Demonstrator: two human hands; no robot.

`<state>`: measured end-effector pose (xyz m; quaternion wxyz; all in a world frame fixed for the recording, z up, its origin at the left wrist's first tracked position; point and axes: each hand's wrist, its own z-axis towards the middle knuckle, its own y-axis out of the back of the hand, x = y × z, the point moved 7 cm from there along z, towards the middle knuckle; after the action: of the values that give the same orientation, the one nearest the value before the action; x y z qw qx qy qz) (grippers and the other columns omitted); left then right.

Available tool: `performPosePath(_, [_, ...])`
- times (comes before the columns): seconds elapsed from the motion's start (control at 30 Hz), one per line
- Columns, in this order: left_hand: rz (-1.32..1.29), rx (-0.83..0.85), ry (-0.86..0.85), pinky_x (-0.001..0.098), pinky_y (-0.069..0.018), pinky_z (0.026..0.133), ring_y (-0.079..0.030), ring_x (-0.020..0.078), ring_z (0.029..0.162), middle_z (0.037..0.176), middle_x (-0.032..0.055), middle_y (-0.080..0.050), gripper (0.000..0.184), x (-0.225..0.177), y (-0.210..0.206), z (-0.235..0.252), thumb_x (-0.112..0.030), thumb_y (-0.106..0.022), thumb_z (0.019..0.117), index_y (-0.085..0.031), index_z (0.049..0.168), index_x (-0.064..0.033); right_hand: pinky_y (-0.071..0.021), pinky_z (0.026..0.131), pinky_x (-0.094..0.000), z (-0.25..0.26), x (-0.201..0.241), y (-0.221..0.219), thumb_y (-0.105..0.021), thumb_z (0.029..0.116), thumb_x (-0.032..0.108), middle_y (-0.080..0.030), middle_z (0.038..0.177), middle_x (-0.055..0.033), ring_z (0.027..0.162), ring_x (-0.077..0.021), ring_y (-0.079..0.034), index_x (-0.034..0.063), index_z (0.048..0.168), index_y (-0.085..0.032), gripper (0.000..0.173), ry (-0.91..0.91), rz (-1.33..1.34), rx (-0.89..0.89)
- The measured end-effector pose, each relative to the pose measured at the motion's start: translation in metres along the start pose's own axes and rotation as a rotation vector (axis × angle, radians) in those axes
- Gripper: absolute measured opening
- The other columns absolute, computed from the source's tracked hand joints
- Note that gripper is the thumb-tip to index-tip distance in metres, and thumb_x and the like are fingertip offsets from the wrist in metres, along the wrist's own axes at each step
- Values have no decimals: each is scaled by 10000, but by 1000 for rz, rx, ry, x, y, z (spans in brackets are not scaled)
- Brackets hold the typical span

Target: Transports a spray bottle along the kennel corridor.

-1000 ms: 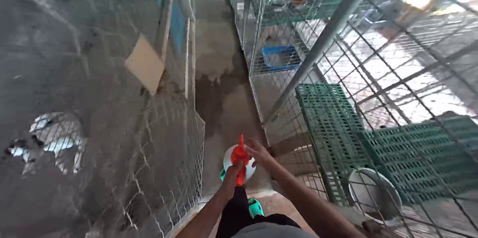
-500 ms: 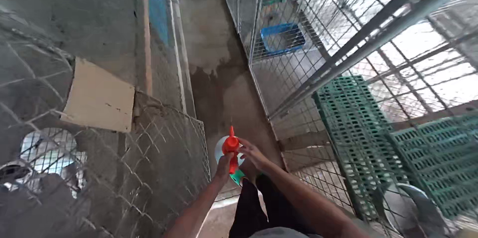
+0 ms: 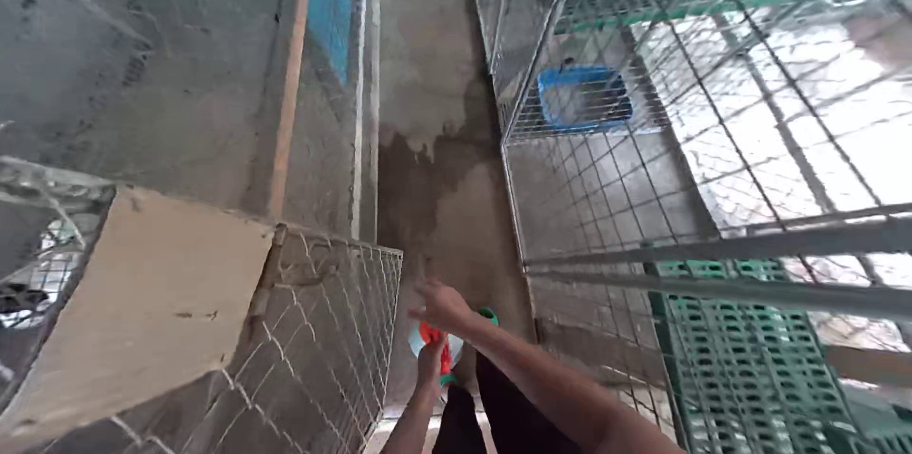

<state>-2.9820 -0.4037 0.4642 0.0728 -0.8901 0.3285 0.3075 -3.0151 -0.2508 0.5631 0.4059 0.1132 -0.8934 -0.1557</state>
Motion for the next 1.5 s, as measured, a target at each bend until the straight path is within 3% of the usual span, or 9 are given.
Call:
performPosePath(0.23, [-54, -140, 42, 276, -498, 561, -535, 102, 563, 663, 41, -547, 129, 3, -23, 25, -55, -543, 1007, -589, 953, 53, -495, 960, -656, 40, -2, -12, -593, 1016, 382, -689, 1195, -250, 1170, -432, -643, 2, 1139, -716, 418, -70, -146, 243])
performPosePath(0.4, [-91, -170, -24, 476, -473, 1010, -560, 312, 1155, 1270, 297, -568, 387, 17, -33, 24, 8, -522, 995, -469, 1350, 154, -496, 972, -644, 15, 12, -1, -401, 1078, 516, -706, 1179, -242, 1171, -422, -655, -4, 1106, -726, 614, -180, -147, 215])
performPosePath(0.63, [-130, -223, -10, 397, -512, 829, -576, 236, 917, 1051, 231, -601, 235, -11, -35, 2, -8, -459, 1037, -551, 1189, 145, -487, 988, -652, 28, 7, -17, -414, 1086, 468, -700, 1203, -252, 1192, -434, -644, -12, 1122, -724, 573, -162, -160, 227])
performPosePath(0.73, [-1, -94, 284, 408, -391, 1103, -501, 282, 1284, 1466, 235, -486, 384, -33, -34, -28, -51, -371, 1105, -405, 1463, 83, -486, 985, -628, -2, 52, 15, -428, 1086, 443, -704, 1193, -241, 1183, -413, -651, -13, 1099, -728, 545, -113, -131, 201])
performPosePath(0.8, [-1, -113, -32, 462, -493, 978, -585, 351, 1101, 1230, 341, -582, 328, 3, -26, -2, -27, -460, 1046, -507, 1281, 197, -456, 1035, -623, -1, 30, 2, -430, 1088, 444, -679, 1279, -245, 1244, -414, -624, -12, 1191, -711, 546, -183, -83, 171])
performPosePath(0.97, [-57, -146, 77, 309, -511, 659, -558, 123, 645, 714, 62, -588, 146, 7, -30, 9, -52, -574, 993, -625, 920, 64, -484, 1005, -642, 30, -20, -31, -417, 1081, 482, -684, 1238, -255, 1218, -427, -632, -12, 1157, -710, 580, -248, -180, 223])
performPosePath(1.33, [-55, -126, -25, 295, -515, 620, -568, 109, 624, 716, 62, -600, 131, 23, -30, -7, -42, -578, 977, -623, 930, 72, -480, 1013, -646, 11, -30, -44, -372, 1087, 503, -689, 1246, -242, 1229, -421, -629, 8, 1160, -722, 610, -231, -219, 242])
performPosePath(1.47, [69, -31, 423, 395, -318, 1185, -410, 251, 1424, 1586, 164, -388, 433, -24, -30, -68, -80, -337, 1121, -333, 1543, 18, -464, 1017, -611, -34, 53, -3, -402, 1093, 476, -697, 1207, -258, 1199, -417, -641, -22, 1124, -728, 596, -102, -171, 230])
performPosePath(1.5, [60, -143, 20, 463, -450, 1048, -541, 394, 1232, 1368, 358, -520, 362, 2, -24, -52, -35, -419, 1080, -459, 1360, 189, -461, 1026, -595, -34, 51, -4, -408, 1091, 473, -697, 1210, -245, 1202, -403, -639, -12, 1129, -726, 581, -106, -139, 199])
